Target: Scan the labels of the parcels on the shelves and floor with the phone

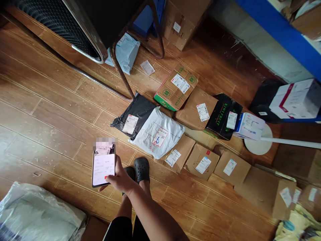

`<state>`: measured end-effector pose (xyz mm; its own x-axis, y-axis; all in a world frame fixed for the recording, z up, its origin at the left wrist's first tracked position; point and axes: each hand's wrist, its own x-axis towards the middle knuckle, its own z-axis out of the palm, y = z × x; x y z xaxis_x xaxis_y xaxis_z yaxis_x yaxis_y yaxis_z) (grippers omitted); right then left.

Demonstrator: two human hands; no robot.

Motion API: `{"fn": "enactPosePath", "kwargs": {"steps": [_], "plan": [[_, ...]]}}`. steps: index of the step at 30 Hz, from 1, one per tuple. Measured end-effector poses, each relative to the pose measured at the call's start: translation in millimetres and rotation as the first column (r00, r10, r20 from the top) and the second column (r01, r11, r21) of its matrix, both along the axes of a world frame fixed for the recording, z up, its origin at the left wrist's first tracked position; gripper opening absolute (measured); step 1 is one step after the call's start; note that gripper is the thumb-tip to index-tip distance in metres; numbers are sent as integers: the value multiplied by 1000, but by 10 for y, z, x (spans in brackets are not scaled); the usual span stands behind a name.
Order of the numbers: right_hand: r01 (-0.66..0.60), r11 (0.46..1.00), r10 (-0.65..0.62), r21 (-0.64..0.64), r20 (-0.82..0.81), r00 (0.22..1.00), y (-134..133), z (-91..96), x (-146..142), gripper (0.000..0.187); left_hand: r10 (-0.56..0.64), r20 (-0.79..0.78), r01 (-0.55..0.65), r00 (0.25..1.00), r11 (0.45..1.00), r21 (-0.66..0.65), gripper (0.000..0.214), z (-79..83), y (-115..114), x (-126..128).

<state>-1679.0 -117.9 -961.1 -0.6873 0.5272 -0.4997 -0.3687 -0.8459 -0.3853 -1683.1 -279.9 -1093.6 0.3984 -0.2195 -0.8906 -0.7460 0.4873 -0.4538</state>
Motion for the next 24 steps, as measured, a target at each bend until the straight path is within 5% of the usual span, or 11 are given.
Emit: {"fn": "enactPosePath", "kwargs": {"steps": [16, 21, 24], "plan": [[1, 1000, -1, -1, 29, 1000, 127, 150, 97, 66, -17, 36, 19, 999, 998, -57, 43, 26, 138, 49], [7, 1000, -6, -23, 47, 999, 189, 407, 125, 67, 16, 100, -9, 995, 998, -64, 35, 245, 254, 53], [-4, 1000, 4, -10, 64, 998, 215, 717, 146, 65, 43, 130, -38, 991, 999, -38, 34, 571, 390, 38]]}}
